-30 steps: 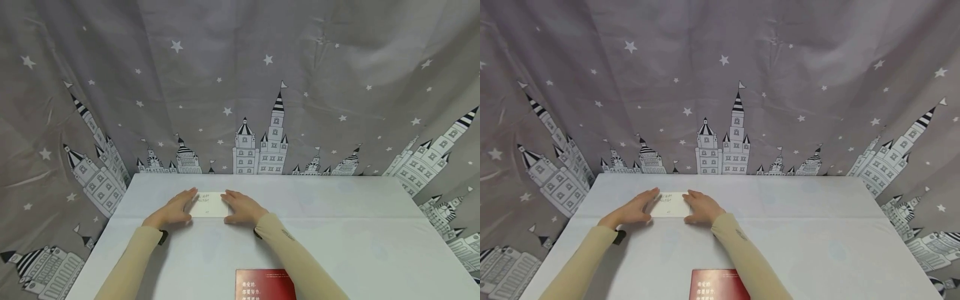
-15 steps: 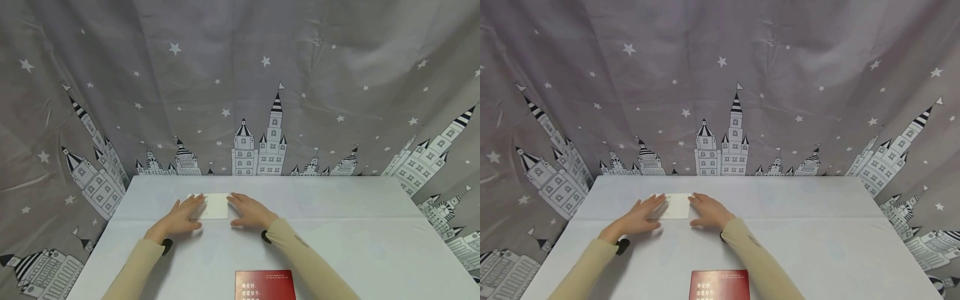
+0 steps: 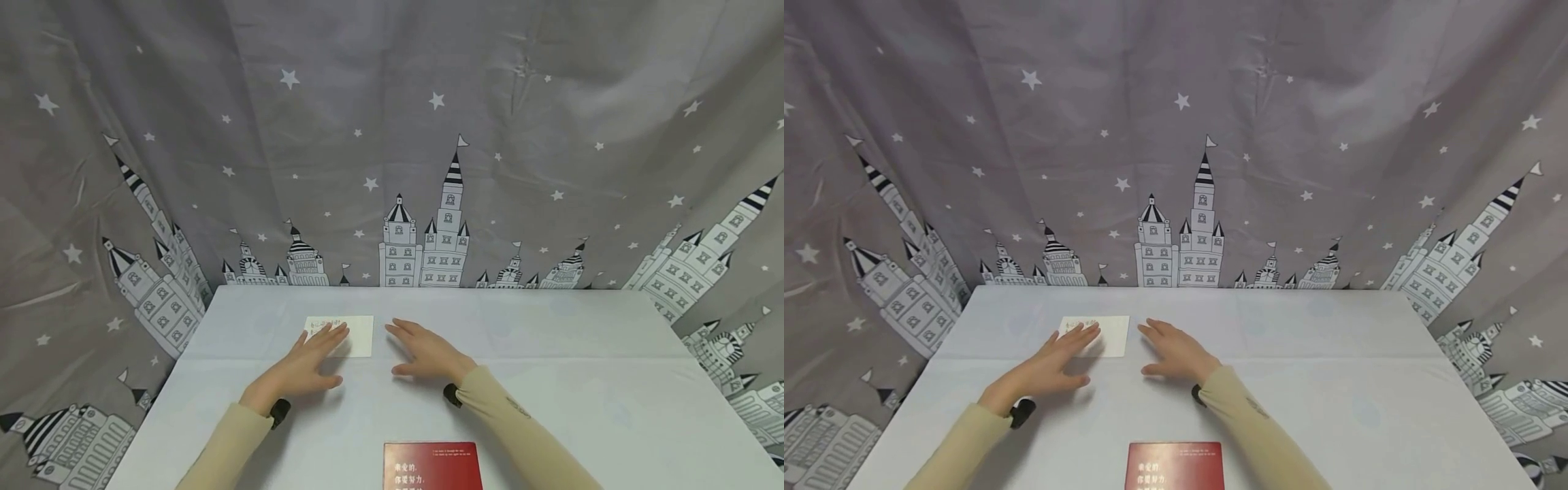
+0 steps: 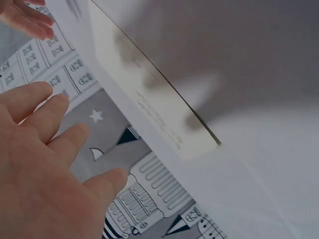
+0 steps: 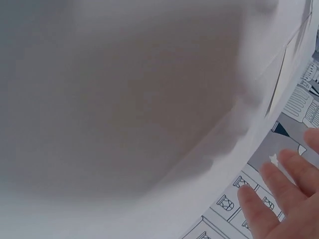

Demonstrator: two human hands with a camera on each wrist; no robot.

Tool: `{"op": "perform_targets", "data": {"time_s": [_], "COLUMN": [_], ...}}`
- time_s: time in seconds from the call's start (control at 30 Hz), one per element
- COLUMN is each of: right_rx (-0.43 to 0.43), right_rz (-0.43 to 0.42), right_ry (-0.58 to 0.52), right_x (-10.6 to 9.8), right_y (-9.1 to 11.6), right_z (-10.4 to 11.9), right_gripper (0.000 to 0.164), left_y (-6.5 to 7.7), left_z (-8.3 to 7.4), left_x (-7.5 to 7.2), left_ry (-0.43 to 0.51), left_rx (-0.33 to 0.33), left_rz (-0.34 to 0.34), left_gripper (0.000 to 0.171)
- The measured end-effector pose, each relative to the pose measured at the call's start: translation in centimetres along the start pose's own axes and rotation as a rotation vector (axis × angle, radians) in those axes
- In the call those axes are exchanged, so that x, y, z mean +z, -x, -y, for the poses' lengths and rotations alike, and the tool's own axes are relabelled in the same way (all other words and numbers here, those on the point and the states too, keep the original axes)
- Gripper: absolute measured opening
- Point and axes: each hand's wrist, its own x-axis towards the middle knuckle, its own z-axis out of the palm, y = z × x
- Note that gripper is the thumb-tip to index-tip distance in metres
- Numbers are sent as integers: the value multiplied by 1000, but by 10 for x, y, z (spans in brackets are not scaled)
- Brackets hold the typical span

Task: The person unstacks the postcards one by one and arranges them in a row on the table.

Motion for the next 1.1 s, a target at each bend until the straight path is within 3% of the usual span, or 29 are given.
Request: {"op": "perform_targets", "data": {"time_s": [0.5,1.1], "right_rx": [2,48], "right_rz": [-61,-158], "right_ry": [-28,-24], "right_x": [-9,-18], "right_y": [41,87], "right_z": [-13,-41], "right_gripper": [79,80], "left_y": [6,14], "left_z": [-25,-39], "left_x": [7,16], "left_ry": [2,12], "left_rx": [61,82], "left_rz": [-2,11], "left_gripper": [82,82]}}
